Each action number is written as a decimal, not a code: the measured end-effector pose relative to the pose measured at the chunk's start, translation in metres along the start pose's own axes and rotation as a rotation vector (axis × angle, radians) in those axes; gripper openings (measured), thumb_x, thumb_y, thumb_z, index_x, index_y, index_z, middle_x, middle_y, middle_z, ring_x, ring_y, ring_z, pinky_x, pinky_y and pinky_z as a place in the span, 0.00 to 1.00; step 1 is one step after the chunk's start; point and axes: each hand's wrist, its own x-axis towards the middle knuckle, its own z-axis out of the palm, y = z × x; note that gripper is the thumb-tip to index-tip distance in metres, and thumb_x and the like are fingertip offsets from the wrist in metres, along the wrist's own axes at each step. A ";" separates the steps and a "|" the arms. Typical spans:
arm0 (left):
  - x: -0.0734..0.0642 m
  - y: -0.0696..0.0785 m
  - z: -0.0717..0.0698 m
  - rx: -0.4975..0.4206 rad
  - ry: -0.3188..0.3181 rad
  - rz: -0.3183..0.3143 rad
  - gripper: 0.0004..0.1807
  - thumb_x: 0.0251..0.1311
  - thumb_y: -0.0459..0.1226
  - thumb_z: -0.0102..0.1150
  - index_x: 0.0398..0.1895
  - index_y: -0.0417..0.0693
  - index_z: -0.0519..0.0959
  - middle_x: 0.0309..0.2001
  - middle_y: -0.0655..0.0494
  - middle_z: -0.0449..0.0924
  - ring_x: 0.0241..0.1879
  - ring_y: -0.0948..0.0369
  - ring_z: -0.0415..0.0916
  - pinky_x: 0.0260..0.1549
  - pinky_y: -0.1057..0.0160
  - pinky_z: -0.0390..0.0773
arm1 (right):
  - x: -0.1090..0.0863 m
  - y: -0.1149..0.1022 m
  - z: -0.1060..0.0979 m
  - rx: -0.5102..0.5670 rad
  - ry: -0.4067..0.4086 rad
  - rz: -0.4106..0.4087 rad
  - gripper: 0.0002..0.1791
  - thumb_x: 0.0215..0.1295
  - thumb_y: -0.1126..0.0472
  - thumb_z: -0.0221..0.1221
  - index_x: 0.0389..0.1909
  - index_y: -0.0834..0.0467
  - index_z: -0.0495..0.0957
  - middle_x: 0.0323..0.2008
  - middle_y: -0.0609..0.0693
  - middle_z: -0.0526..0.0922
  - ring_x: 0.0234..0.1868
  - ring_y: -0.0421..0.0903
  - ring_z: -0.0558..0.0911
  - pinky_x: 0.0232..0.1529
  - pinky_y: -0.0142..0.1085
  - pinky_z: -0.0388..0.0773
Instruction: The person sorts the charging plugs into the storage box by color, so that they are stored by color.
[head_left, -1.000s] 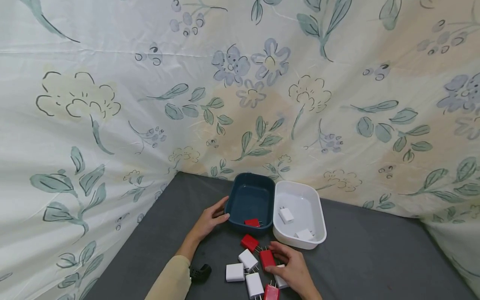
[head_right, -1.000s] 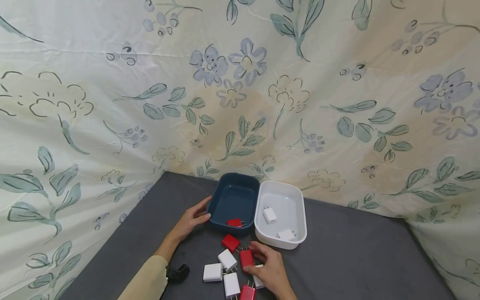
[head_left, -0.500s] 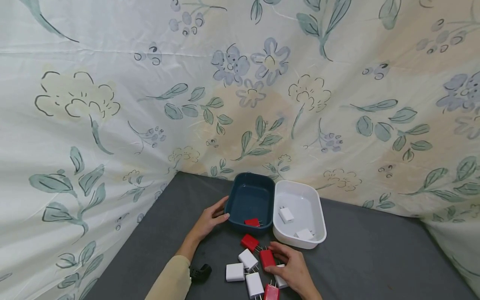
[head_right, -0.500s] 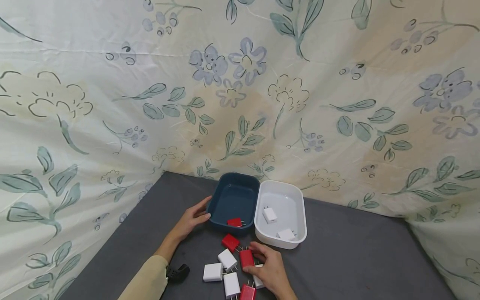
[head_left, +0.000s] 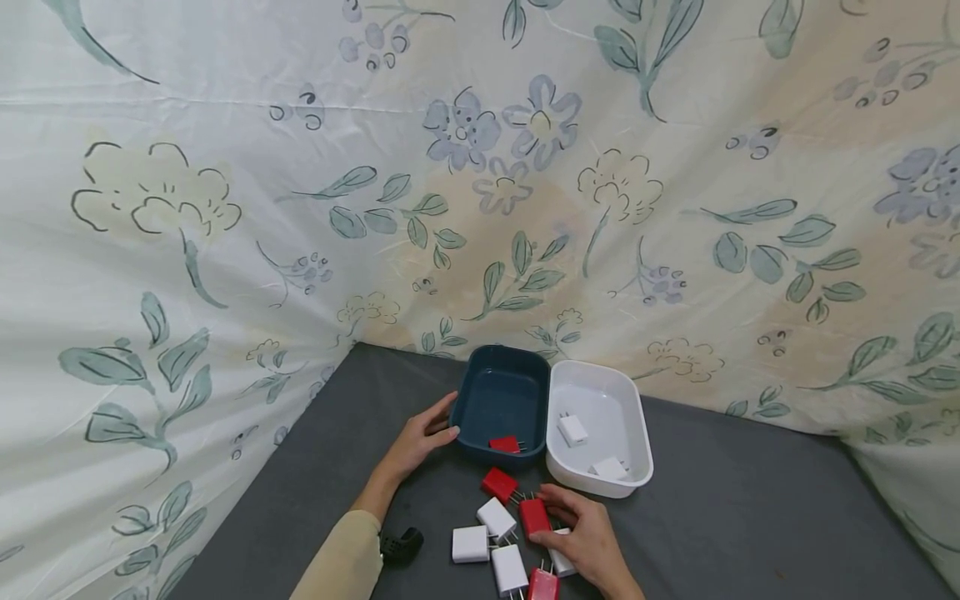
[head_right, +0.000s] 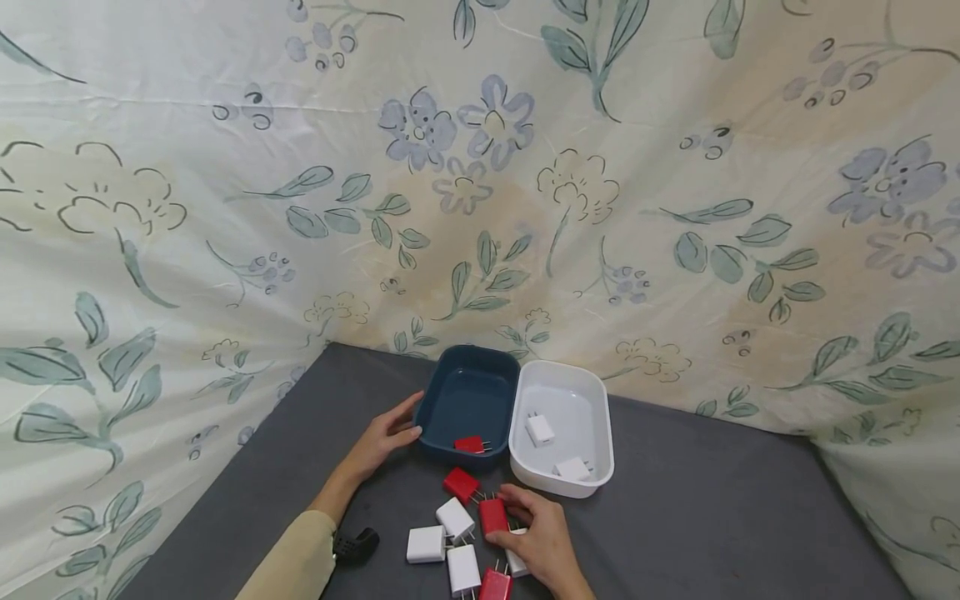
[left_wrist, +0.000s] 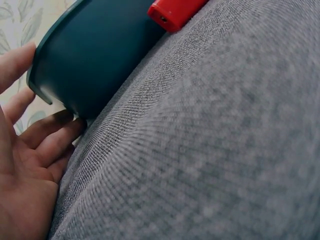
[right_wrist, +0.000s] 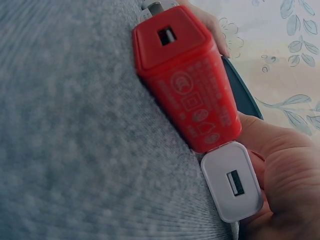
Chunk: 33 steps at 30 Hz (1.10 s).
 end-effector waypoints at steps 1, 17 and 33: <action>0.000 0.000 0.000 -0.002 0.001 -0.001 0.36 0.68 0.38 0.55 0.76 0.48 0.55 0.73 0.37 0.57 0.70 0.44 0.63 0.66 0.43 0.66 | 0.000 0.000 0.000 0.004 0.001 -0.002 0.41 0.37 0.62 0.79 0.57 0.66 0.77 0.52 0.61 0.83 0.48 0.50 0.85 0.47 0.34 0.82; 0.000 0.006 0.000 -0.005 -0.008 -0.008 0.35 0.69 0.35 0.53 0.77 0.46 0.54 0.73 0.36 0.58 0.70 0.43 0.61 0.67 0.43 0.64 | -0.002 -0.003 0.000 0.049 0.029 0.009 0.40 0.36 0.64 0.79 0.57 0.64 0.78 0.53 0.60 0.83 0.49 0.49 0.85 0.48 0.35 0.82; -0.002 0.004 0.001 -0.012 -0.003 0.000 0.35 0.69 0.36 0.54 0.76 0.46 0.54 0.73 0.35 0.56 0.71 0.42 0.61 0.67 0.42 0.64 | -0.003 -0.007 0.000 0.054 0.071 0.022 0.39 0.36 0.64 0.79 0.56 0.62 0.79 0.52 0.57 0.84 0.48 0.48 0.85 0.48 0.36 0.82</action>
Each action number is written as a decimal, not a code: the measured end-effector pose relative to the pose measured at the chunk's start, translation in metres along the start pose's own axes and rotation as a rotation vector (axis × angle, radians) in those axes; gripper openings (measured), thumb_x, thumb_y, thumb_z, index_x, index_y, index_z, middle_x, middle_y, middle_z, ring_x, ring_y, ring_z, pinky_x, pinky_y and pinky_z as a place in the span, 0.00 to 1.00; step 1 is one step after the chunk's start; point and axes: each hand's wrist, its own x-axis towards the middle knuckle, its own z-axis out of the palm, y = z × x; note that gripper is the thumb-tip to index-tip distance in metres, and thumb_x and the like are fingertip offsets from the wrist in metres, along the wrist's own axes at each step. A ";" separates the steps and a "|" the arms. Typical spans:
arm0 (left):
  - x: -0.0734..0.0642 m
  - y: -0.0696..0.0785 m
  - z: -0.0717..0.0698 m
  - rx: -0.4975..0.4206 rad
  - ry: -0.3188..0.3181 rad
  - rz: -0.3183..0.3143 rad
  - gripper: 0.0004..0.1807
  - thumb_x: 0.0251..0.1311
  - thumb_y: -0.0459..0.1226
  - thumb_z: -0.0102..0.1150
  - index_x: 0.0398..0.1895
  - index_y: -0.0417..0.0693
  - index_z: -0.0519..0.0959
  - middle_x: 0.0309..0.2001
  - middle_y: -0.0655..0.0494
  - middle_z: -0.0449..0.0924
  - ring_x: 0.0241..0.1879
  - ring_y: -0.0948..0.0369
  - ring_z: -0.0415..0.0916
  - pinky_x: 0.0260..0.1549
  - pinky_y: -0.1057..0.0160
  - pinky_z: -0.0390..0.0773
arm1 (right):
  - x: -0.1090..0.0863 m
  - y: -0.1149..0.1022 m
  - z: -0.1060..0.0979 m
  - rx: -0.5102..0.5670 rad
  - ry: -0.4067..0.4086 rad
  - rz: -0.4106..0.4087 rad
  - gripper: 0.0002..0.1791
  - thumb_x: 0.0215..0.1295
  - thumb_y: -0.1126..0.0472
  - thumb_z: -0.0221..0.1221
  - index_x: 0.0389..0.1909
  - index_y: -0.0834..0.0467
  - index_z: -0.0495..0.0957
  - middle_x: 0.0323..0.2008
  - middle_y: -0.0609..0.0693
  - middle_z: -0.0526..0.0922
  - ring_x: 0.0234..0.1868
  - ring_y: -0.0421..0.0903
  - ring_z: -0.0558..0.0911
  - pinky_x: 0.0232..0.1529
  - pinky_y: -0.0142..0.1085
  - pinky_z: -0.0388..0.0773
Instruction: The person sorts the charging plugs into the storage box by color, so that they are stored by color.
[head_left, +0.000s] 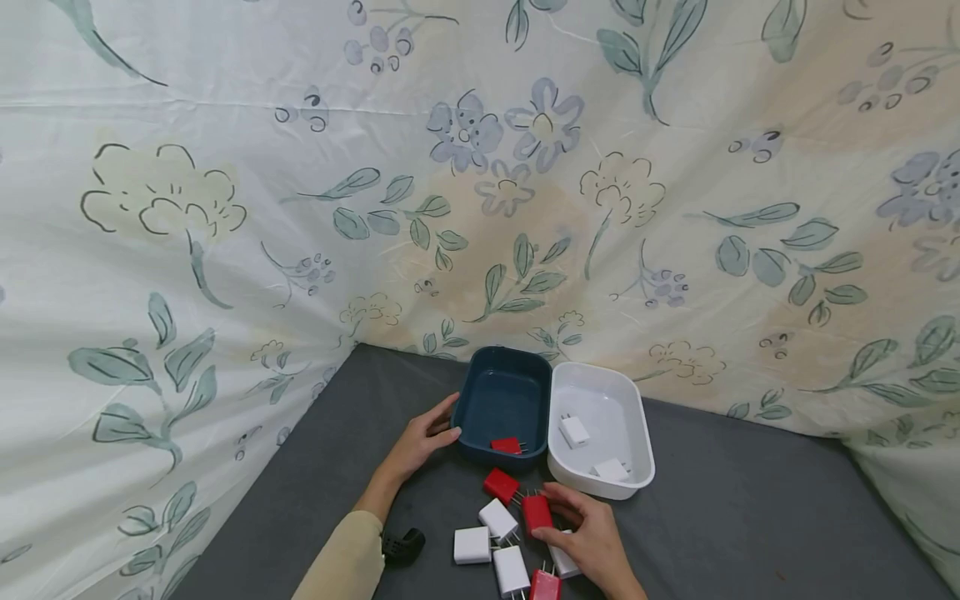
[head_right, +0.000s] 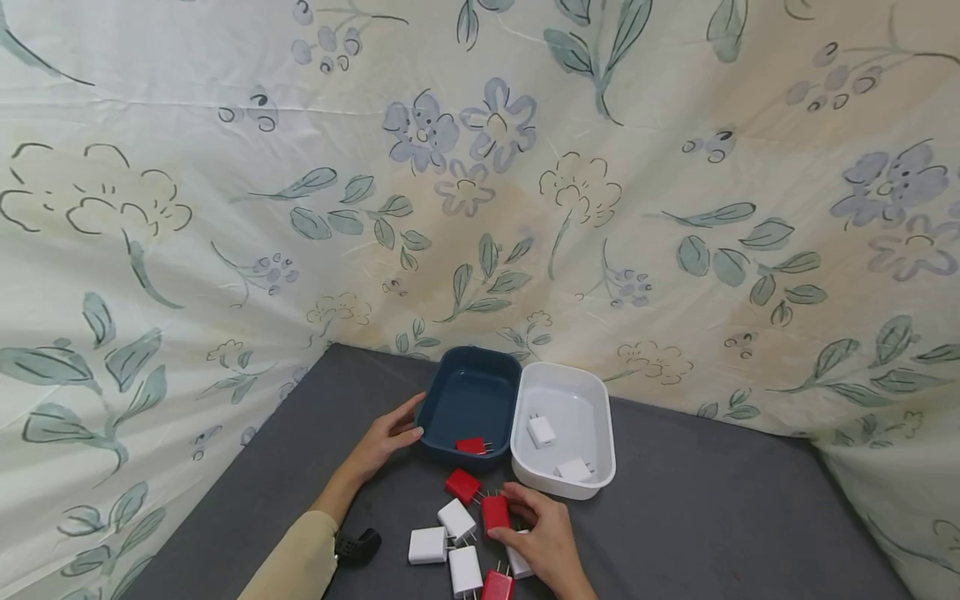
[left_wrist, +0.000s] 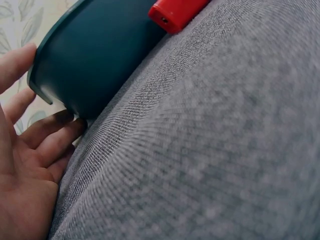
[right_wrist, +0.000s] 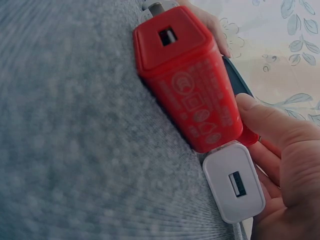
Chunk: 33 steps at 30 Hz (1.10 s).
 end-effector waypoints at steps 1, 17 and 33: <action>0.000 0.000 0.000 0.001 0.001 0.000 0.35 0.69 0.36 0.54 0.76 0.46 0.54 0.73 0.36 0.56 0.71 0.42 0.61 0.67 0.42 0.64 | 0.000 0.000 0.000 -0.004 0.003 0.001 0.39 0.36 0.63 0.79 0.56 0.62 0.79 0.52 0.57 0.84 0.48 0.48 0.85 0.48 0.36 0.82; 0.000 0.004 -0.001 0.011 -0.008 0.011 0.35 0.69 0.36 0.54 0.76 0.45 0.53 0.72 0.35 0.58 0.70 0.43 0.62 0.65 0.43 0.66 | -0.002 -0.007 0.000 0.049 0.077 -0.003 0.37 0.36 0.63 0.79 0.55 0.59 0.80 0.50 0.53 0.86 0.45 0.44 0.85 0.48 0.36 0.83; 0.000 -0.002 -0.001 0.023 -0.002 0.014 0.36 0.68 0.39 0.55 0.76 0.45 0.54 0.73 0.37 0.57 0.70 0.44 0.62 0.65 0.43 0.66 | -0.001 -0.013 0.003 0.042 0.098 -0.009 0.37 0.39 0.60 0.78 0.56 0.60 0.80 0.50 0.54 0.85 0.46 0.44 0.85 0.48 0.36 0.83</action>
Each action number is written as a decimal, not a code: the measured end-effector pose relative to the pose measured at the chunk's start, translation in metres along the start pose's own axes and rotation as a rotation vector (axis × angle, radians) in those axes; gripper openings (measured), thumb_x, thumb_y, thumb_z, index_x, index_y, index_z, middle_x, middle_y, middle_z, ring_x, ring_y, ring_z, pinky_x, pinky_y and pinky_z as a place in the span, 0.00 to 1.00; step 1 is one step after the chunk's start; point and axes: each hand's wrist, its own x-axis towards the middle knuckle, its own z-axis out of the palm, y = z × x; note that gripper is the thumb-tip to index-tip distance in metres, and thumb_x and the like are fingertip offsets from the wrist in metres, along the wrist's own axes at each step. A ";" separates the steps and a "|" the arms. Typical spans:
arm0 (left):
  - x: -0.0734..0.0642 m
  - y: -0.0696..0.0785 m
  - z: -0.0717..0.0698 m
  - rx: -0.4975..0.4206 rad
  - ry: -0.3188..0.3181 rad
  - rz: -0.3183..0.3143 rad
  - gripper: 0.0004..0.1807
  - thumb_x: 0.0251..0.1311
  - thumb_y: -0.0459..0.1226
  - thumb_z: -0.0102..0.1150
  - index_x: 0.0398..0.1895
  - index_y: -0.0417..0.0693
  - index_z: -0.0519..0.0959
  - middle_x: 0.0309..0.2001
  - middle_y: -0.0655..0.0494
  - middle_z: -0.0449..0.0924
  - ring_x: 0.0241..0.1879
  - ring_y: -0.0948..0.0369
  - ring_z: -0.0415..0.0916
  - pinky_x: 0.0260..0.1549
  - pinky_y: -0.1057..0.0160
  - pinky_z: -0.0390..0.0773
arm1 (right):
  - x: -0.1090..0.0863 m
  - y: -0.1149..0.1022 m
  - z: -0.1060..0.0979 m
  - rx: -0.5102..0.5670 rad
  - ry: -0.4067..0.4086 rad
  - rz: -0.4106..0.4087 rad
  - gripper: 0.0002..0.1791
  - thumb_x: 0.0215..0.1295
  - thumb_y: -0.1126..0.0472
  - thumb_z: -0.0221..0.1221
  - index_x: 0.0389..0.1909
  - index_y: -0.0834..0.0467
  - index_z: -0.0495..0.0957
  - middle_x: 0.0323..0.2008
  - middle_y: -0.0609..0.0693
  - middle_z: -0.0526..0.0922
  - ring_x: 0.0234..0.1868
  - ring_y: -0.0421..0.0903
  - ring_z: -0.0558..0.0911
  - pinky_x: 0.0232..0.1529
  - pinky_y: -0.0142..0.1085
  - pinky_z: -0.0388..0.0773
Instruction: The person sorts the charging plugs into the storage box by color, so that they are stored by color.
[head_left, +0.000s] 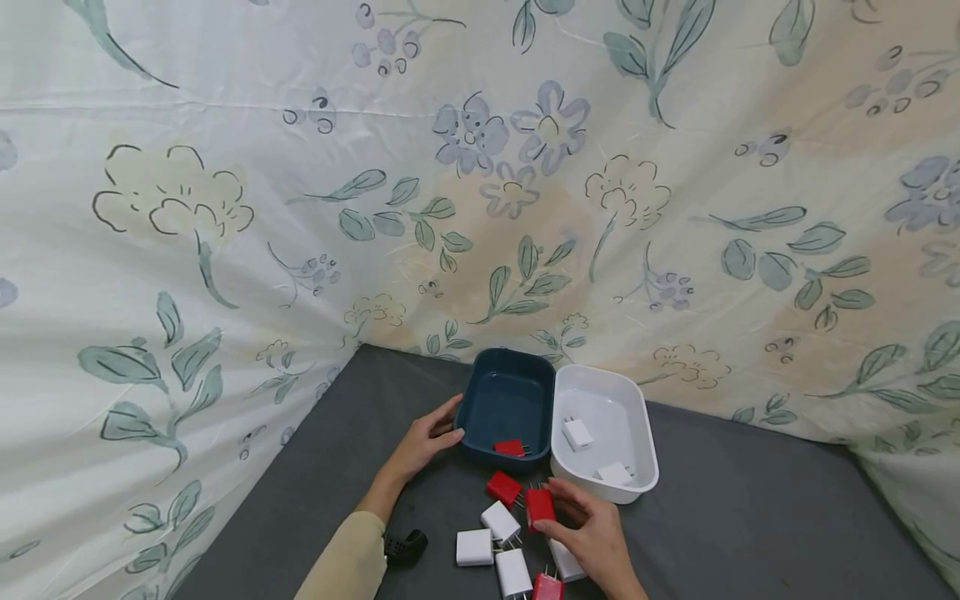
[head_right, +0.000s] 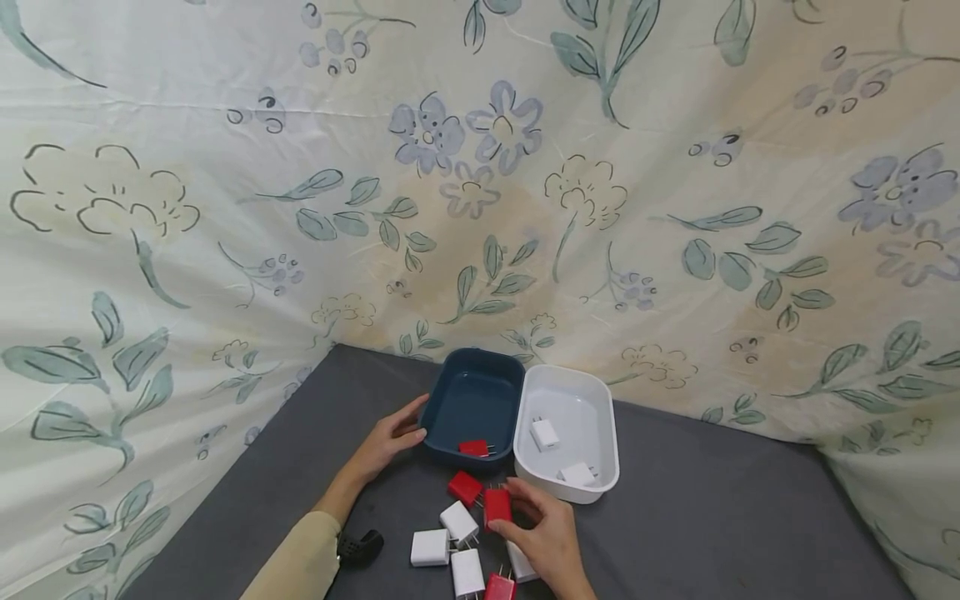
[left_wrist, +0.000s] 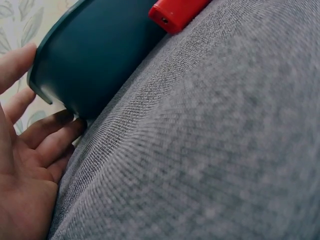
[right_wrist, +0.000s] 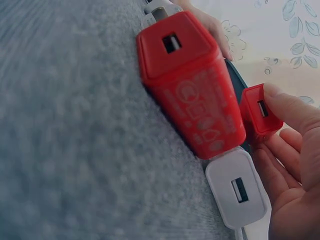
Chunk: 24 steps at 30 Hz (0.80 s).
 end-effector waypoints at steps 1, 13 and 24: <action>0.000 0.000 0.000 0.001 0.002 -0.001 0.36 0.68 0.39 0.55 0.76 0.45 0.55 0.73 0.37 0.57 0.70 0.43 0.62 0.65 0.43 0.66 | 0.000 0.000 0.001 0.002 -0.003 -0.002 0.37 0.40 0.60 0.78 0.56 0.60 0.79 0.50 0.54 0.85 0.46 0.44 0.85 0.49 0.36 0.83; -0.001 -0.003 0.000 -0.003 0.006 -0.005 0.36 0.68 0.38 0.55 0.76 0.46 0.55 0.73 0.37 0.57 0.70 0.44 0.62 0.66 0.43 0.66 | 0.003 -0.006 0.008 0.008 0.002 -0.036 0.36 0.42 0.59 0.77 0.57 0.60 0.79 0.51 0.54 0.85 0.48 0.45 0.85 0.50 0.37 0.82; 0.001 -0.002 -0.001 -0.021 -0.001 0.006 0.36 0.68 0.38 0.55 0.76 0.46 0.54 0.74 0.37 0.56 0.70 0.43 0.62 0.65 0.43 0.66 | 0.005 -0.013 0.016 0.045 0.069 -0.070 0.34 0.39 0.59 0.78 0.53 0.58 0.81 0.49 0.53 0.86 0.46 0.45 0.86 0.50 0.36 0.82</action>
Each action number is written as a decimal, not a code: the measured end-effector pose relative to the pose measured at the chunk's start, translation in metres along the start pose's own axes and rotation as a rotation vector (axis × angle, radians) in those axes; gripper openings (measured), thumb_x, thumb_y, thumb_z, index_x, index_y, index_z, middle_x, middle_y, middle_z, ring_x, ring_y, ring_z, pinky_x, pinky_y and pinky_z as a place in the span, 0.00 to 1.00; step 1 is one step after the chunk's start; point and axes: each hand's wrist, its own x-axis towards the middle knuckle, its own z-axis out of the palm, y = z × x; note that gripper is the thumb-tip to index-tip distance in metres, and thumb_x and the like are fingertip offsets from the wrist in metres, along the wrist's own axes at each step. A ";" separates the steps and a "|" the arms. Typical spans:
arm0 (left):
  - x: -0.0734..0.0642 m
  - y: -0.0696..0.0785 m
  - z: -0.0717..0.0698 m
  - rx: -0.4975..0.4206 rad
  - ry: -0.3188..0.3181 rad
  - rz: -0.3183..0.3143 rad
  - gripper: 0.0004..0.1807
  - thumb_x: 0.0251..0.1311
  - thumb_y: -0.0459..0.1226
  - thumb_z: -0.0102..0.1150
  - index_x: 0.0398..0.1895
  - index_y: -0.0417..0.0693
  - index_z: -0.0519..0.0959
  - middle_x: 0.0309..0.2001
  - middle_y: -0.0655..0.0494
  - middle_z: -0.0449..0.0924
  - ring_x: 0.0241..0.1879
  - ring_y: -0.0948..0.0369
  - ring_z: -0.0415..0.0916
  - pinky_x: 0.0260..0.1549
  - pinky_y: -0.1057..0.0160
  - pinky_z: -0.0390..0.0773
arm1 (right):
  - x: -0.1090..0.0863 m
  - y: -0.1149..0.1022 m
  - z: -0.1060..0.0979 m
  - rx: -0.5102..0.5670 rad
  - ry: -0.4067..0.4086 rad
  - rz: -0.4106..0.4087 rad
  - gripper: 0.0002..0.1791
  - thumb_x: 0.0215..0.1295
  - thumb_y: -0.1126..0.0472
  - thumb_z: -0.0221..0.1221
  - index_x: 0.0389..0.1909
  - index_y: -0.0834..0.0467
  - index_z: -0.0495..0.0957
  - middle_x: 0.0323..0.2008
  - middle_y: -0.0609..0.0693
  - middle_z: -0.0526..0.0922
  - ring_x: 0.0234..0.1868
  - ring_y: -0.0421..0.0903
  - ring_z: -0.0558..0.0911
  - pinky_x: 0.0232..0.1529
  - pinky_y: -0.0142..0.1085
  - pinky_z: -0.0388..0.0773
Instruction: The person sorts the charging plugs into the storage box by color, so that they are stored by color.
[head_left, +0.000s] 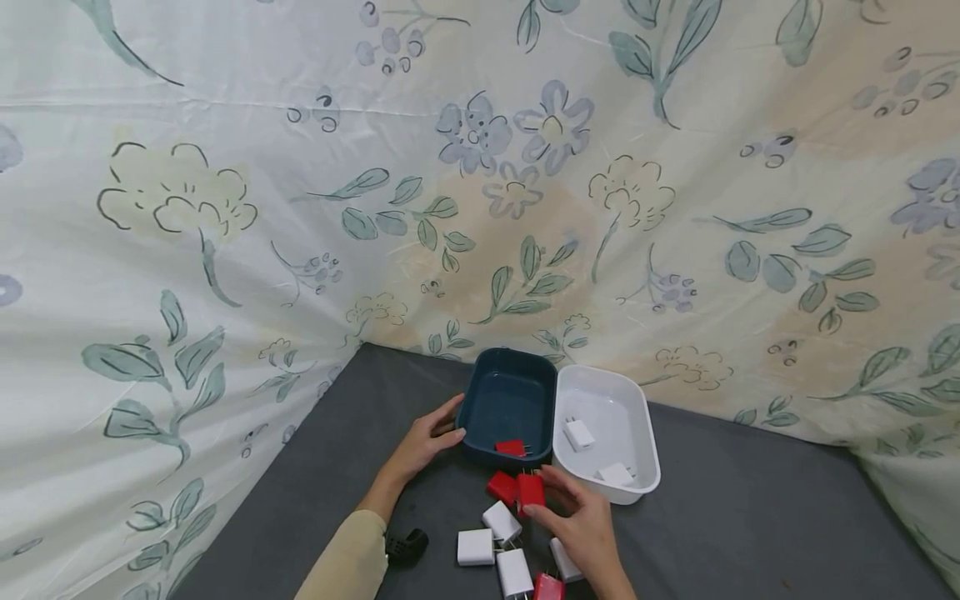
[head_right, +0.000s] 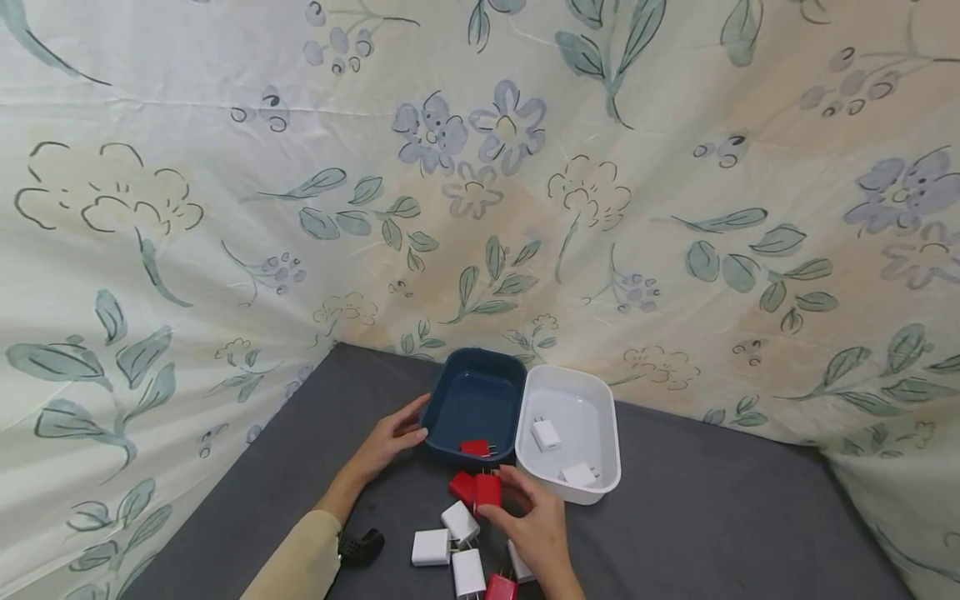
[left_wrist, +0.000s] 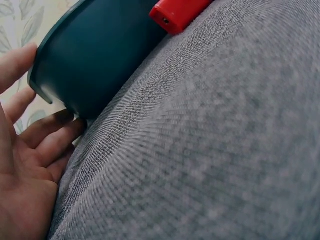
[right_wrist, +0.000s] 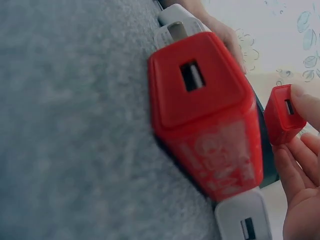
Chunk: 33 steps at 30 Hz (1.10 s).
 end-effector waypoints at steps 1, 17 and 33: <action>0.000 0.000 0.000 0.000 0.000 0.001 0.36 0.68 0.39 0.56 0.76 0.46 0.55 0.74 0.37 0.56 0.70 0.43 0.62 0.65 0.43 0.66 | 0.001 -0.001 0.000 -0.006 0.008 -0.003 0.34 0.39 0.58 0.79 0.53 0.58 0.81 0.49 0.53 0.86 0.46 0.45 0.86 0.50 0.36 0.82; 0.001 -0.002 0.000 -0.003 -0.009 0.008 0.36 0.69 0.37 0.55 0.76 0.45 0.54 0.73 0.35 0.56 0.70 0.41 0.61 0.65 0.42 0.66 | 0.017 -0.011 0.011 -0.006 0.091 -0.073 0.33 0.40 0.61 0.78 0.52 0.59 0.82 0.47 0.55 0.87 0.44 0.47 0.87 0.48 0.36 0.82; 0.001 0.001 0.001 -0.008 0.000 -0.010 0.35 0.69 0.36 0.54 0.76 0.45 0.54 0.71 0.35 0.60 0.68 0.43 0.65 0.64 0.44 0.68 | 0.030 -0.015 0.023 -0.003 0.165 -0.091 0.34 0.39 0.58 0.78 0.52 0.61 0.82 0.46 0.56 0.87 0.43 0.49 0.87 0.49 0.36 0.82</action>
